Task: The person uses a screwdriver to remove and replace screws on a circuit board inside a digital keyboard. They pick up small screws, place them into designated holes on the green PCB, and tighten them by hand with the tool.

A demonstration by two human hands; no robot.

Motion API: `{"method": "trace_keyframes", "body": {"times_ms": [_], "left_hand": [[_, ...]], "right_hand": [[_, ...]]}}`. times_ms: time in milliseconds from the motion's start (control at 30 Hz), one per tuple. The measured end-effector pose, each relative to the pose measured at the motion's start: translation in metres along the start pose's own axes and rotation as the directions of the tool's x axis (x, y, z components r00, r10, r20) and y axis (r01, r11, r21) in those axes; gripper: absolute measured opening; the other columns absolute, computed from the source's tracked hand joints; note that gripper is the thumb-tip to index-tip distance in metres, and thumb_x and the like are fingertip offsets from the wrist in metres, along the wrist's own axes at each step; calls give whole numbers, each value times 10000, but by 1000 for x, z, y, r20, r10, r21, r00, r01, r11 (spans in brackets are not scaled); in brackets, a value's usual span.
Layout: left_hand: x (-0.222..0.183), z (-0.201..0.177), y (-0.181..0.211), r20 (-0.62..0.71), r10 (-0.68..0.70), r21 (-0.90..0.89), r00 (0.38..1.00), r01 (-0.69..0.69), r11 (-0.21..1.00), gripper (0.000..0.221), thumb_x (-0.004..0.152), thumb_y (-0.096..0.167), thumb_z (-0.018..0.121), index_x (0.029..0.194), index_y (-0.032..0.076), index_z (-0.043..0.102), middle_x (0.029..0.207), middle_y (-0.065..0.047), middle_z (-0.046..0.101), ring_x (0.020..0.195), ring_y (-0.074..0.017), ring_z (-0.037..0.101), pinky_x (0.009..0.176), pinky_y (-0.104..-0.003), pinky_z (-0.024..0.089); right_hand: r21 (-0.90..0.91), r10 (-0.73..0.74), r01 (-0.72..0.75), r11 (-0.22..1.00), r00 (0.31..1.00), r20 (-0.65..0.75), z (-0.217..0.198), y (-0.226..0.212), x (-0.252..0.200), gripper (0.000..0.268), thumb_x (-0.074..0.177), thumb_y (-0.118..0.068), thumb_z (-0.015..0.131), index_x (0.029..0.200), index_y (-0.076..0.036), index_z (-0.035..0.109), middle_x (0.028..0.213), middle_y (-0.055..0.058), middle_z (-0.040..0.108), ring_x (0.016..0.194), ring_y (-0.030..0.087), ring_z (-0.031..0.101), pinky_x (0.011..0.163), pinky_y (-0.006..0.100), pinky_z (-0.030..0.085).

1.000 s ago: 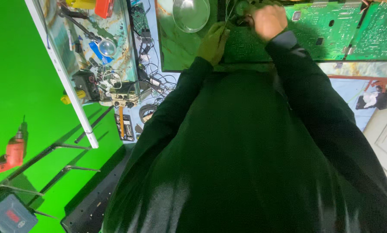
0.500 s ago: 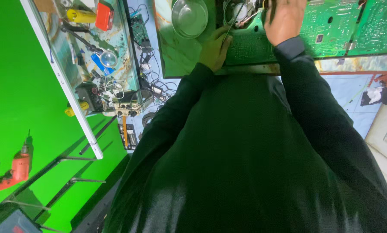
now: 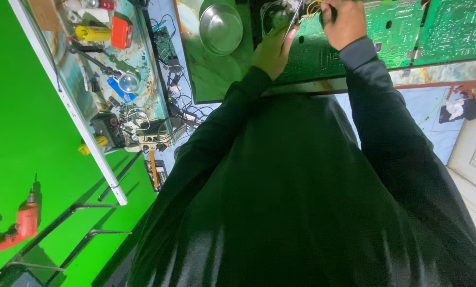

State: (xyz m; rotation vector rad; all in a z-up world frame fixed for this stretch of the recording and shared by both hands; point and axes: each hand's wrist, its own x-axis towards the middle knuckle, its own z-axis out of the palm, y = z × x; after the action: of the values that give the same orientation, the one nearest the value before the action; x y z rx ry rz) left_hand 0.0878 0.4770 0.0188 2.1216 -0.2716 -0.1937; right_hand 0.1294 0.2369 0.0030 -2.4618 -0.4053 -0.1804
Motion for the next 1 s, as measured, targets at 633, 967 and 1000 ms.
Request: {"method": "trace_keyframes", "body": {"times_ms": [633, 967, 1000], "left_hand": [[29, 29, 5, -105, -204, -32, 973, 201, 979, 522, 1113, 433, 351, 1266, 38, 656, 1124, -234, 684, 1037, -439, 640, 888, -484, 513], [22, 33, 8, -233, -179, 171, 956, 222, 960, 381, 1108, 386, 479, 1066, 58, 668, 1023, -192, 707, 933, -422, 673, 786, -515, 520], [22, 32, 11, -242, -143, 179, 960, 189, 966, 366, 1101, 373, 480, 1071, 61, 669, 979, -187, 703, 881, -415, 672, 747, -515, 514]], "right_hand": [[-118, -13, 48, 992, 958, 285, -19, 77, 20, 250, 1164, -302, 639, 1110, -99, 775, 963, 141, 741, 755, 317, 693, 729, 465, 558], [-83, -173, 196, 977, 957, 232, 1, 78, -8, 311, 1175, -281, 582, 1236, -11, 725, 1094, 206, 725, 1115, 354, 667, 1096, 480, 425], [-33, -162, 175, 984, 958, 236, 1, 79, -8, 314, 1169, -260, 578, 1262, 6, 715, 1104, 199, 731, 1103, 341, 673, 1125, 492, 420]]}}
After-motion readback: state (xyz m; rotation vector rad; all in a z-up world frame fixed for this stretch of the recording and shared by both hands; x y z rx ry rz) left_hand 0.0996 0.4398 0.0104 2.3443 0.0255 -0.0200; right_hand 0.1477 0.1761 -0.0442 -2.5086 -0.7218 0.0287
